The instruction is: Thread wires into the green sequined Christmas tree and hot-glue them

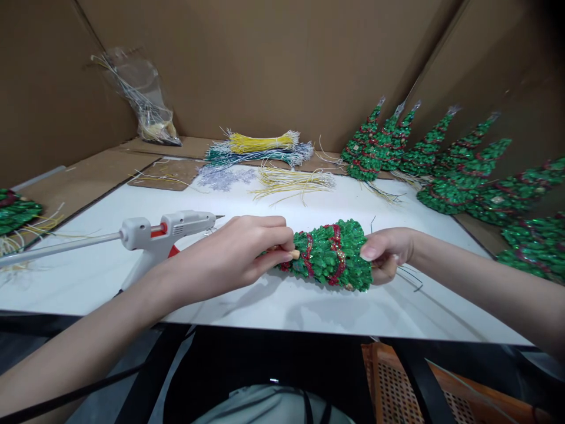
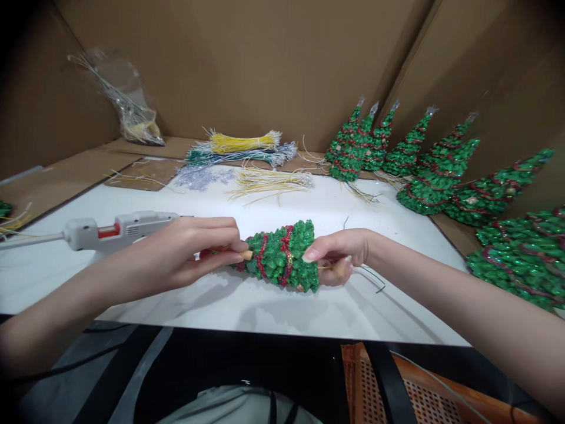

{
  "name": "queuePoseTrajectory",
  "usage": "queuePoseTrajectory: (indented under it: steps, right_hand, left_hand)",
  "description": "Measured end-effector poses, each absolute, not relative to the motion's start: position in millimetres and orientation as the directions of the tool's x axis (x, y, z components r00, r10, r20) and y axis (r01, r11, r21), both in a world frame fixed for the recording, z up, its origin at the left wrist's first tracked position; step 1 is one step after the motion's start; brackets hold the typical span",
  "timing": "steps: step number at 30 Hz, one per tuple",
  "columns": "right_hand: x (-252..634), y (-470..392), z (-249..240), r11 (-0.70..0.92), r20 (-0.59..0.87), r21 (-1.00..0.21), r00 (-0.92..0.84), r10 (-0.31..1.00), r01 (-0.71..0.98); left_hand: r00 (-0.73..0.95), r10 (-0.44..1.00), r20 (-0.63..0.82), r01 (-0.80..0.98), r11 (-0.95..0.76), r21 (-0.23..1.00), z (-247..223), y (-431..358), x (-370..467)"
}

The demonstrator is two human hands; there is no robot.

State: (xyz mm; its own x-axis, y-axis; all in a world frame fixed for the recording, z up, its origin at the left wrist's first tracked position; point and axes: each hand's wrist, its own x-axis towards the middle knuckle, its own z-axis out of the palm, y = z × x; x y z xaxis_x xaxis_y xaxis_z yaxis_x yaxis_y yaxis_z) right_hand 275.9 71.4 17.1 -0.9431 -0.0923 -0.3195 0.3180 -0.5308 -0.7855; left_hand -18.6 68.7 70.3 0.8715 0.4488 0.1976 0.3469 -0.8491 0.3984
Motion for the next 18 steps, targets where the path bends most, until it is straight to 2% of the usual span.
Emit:
queuePoseTrajectory:
  steps: [18]
  right_hand:
    - [272.9, 72.2, 18.9, -0.530, -0.260, -0.801, -0.959, -0.112, 0.279]
  left_hand:
    - [0.885, 0.427, 0.185, 0.317, -0.844, 0.433, 73.6, 71.7, -16.3]
